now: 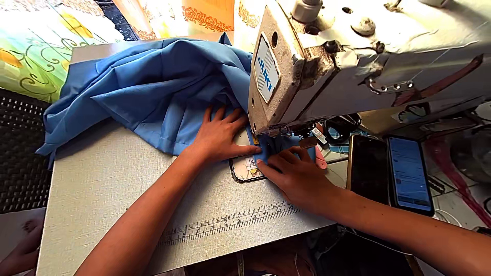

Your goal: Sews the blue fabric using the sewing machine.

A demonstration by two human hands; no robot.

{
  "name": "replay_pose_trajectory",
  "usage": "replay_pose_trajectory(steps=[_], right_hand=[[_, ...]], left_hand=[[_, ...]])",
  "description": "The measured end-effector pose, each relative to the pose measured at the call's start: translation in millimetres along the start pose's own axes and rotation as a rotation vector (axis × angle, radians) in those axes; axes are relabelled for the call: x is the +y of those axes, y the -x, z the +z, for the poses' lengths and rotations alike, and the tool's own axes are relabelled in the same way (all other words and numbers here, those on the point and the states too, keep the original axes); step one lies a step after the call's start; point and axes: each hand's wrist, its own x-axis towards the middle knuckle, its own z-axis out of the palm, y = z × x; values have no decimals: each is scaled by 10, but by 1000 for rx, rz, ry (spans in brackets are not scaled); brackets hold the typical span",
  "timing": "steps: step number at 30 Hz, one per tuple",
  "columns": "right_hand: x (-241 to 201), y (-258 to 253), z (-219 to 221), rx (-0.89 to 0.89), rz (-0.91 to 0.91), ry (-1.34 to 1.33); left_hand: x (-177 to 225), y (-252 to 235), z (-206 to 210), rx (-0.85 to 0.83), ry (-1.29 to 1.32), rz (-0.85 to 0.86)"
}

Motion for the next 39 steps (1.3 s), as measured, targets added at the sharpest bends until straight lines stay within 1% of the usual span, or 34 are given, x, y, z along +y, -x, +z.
replay_pose_trajectory(steps=[4, 6, 7, 8, 9, 10, 11, 12, 14, 16, 18, 20, 21, 22, 24, 25, 26, 27, 28, 29, 30, 31, 32, 33, 34, 35, 36, 37, 38, 39], right_hand=[[-91, -73, 59, 41, 27, 15], [-113, -99, 71, 47, 41, 15], [-115, -97, 54, 36, 51, 1], [-111, -85, 22, 18, 65, -14], [-104, -58, -22, -2, 83, -21], [-91, -18, -67, -13, 102, -16], [-70, 30, -100, -15, 125, 5], [-37, 80, -112, -3, 147, 38], [96, 141, -114, 28, 156, 86], [276, 115, -169, 37, 118, 82], [469, 5, -247, 31, 75, 81], [629, -153, -315, 49, 34, 86], [653, -244, -391, 18, 53, 79], [630, -345, -507, -103, 128, 82], [533, -615, -775, -504, 359, 43], [508, -717, -860, -627, 425, 9], [453, -790, -974, -709, 500, -62], [408, -816, -1055, -736, 562, -122], [377, -794, -1093, -658, 626, -202], [371, -743, -1080, -553, 642, -254], [392, -690, -1029, -459, 612, -260], [361, -730, -1075, -513, 626, -250], [316, -791, -1143, -637, 624, -194], [289, -841, -1171, -770, 589, -100], [301, -852, -1121, -809, 556, -38], [353, -765, -984, -701, 493, 7], [411, -606, -781, -465, 402, 38], [463, -428, -529, -169, 278, 70], [459, -279, -303, 44, 166, 77], [356, -149, -163, 114, 96, 42]], left_hand=[[-90, -69, -38, -27, 12, 47], [-177, -96, -92, -1, 115, 111], [-243, -95, -119, 71, 204, 172], [-326, -87, -132, 187, 265, 246], [-410, -59, -152, 304, 277, 293], [-504, 1, -155, 385, 249, 293], [-602, 98, -140, 425, 178, 254], [-694, 235, -110, 428, 97, 200], [-827, 610, -53, 370, -21, 68], [-876, 1074, -2, 347, -69, -41], [-818, 1587, 61, 353, -100, -125], [-600, 2045, 150, 389, -140, -142], [-435, 2241, 195, 395, -151, -137], [-255, 2415, 233, 390, -151, -124], [134, 2661, 242, 323, -106, -78], [326, 2720, 216, 263, -52, -43], [497, 2737, 193, 200, 3, 6], [640, 2719, 183, 136, 42, 65], [746, 2668, 189, 83, 58, 140], [813, 2581, 206, 46, 59, 229], [841, 2454, 226, 29, 60, 325], [831, 2286, 240, 62, 61, 415], [796, 2073, 214, 144, 62, 477], [738, 1816, 140, 253, 70, 504], [659, 1528, 34, 358, 88, 496], [553, 1236, -75, 419, 112, 460], [420, 961, -165, 427, 134, 413], [281, 709, -223, 404, 156, 369], [150, 498, -233, 388, 176, 338], [41, 345, -196, 380, 190, 313]])
